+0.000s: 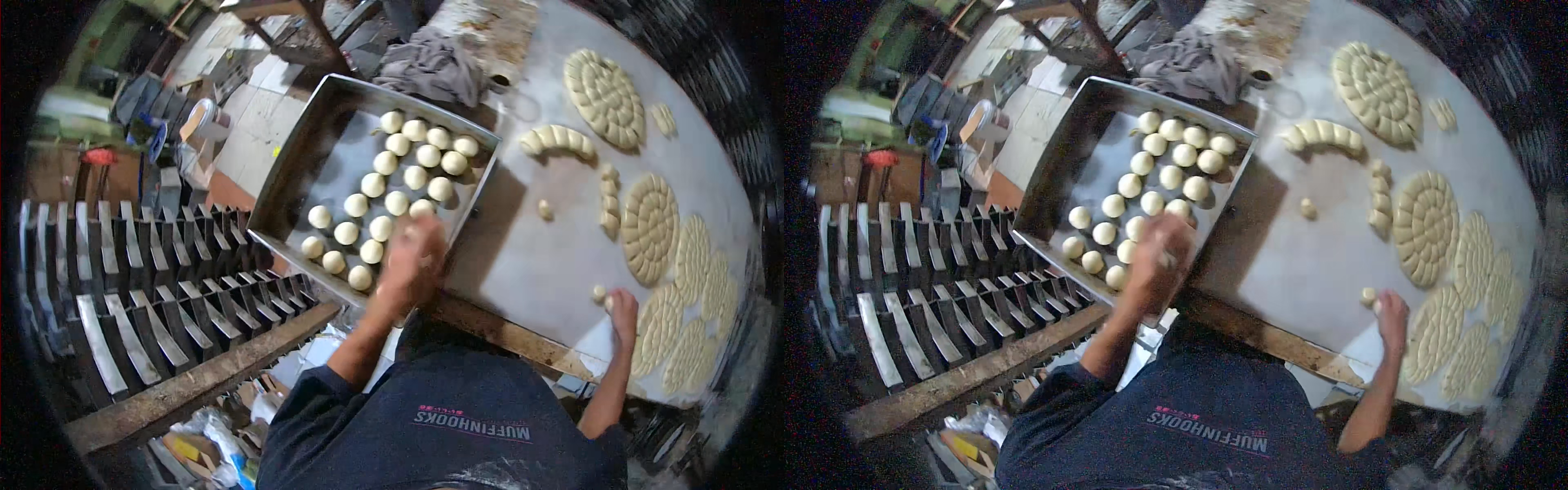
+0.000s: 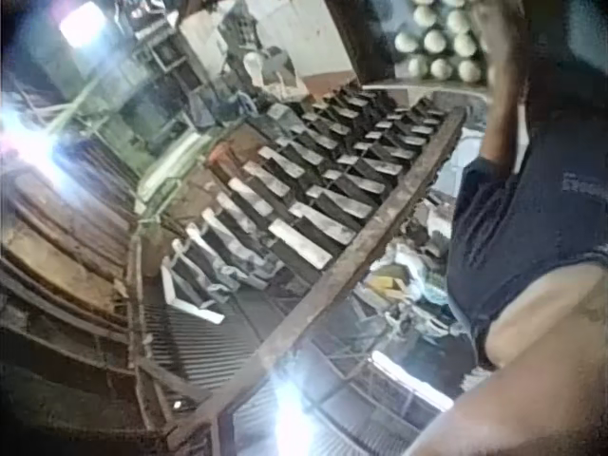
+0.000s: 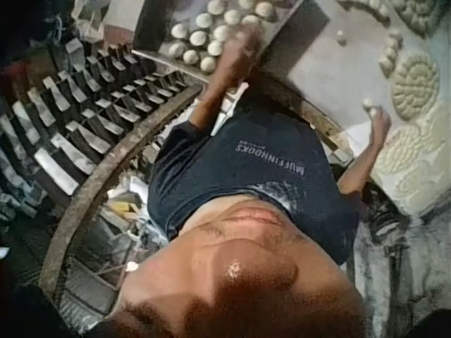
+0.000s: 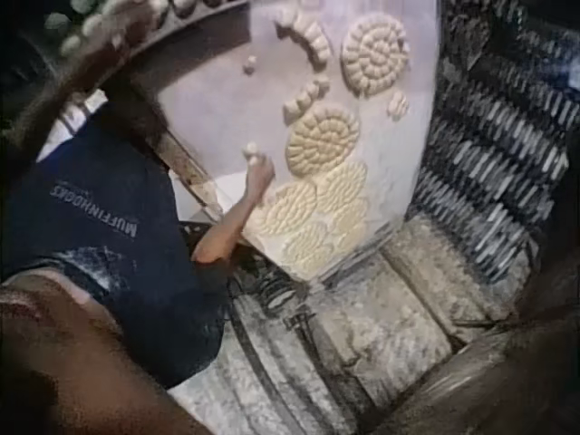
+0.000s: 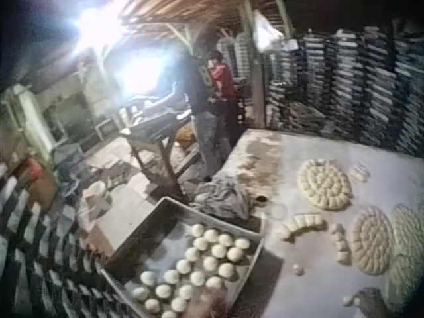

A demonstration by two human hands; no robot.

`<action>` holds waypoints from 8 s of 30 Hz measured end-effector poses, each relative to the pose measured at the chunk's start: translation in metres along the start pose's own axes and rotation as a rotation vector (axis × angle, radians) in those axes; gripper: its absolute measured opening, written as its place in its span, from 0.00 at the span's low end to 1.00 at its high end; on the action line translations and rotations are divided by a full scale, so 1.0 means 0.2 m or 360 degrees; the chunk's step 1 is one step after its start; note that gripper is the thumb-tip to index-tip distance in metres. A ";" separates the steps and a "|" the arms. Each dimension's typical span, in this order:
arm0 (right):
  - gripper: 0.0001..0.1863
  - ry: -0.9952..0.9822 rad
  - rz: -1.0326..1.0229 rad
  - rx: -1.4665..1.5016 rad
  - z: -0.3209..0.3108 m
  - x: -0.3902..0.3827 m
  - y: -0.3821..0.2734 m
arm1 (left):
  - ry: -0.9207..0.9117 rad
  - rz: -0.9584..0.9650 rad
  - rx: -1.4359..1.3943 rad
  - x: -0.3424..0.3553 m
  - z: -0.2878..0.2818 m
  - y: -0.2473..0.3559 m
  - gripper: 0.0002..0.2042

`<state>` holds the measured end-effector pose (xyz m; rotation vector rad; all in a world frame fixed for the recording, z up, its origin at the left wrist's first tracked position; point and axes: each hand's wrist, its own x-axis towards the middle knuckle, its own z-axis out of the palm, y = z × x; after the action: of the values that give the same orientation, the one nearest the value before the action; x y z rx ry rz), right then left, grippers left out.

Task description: The person takes dough balls from a workbench, rolls them by hand to refine their shape, and places them into rows on a metal baking tray.

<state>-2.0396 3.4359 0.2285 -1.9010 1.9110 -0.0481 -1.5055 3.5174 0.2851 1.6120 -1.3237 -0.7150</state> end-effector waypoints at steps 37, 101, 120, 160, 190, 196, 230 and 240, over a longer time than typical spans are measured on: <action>0.05 0.1192 -0.0102 0.0714 0.37 -0.47 0.16 | -0.0170 -0.0053 0.0709 0.61 2.16 0.30 0.32; 0.08 0.0467 -0.0907 0.0228 0.10 -0.29 0.41 | -0.0835 0.0876 0.0956 -0.21 1.10 0.01 0.05; 0.06 0.1028 -0.0275 0.0286 0.25 0.16 0.11 | -0.0113 0.0740 0.0366 0.19 1.38 -0.13 0.10; 0.04 0.1239 -0.0326 0.0773 0.20 0.08 -0.67 | -0.0330 0.0486 0.0474 1.07 0.75 0.03 0.34; 0.18 0.0500 -0.0170 0.2128 0.36 -0.51 -0.63 | -0.0125 -0.0094 -0.0676 -0.29 0.95 0.21 0.12; 0.14 0.1254 0.0346 0.2164 0.31 -0.62 0.08 | -0.0516 0.0178 0.0024 -0.37 0.86 -0.27 0.11; 0.06 0.0722 -0.0360 -0.0138 0.10 0.07 0.23 | -0.0128 0.0561 0.0907 0.10 1.13 -0.30 0.07; 0.09 0.0058 0.0186 0.0277 0.07 -0.30 0.10 | -0.0867 0.0132 0.0178 -0.42 0.64 -0.08 0.26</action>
<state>-2.0558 3.4978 0.2252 -1.6830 1.9695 -0.2076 -1.6300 3.5628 0.2080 1.4906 -1.8329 -1.0946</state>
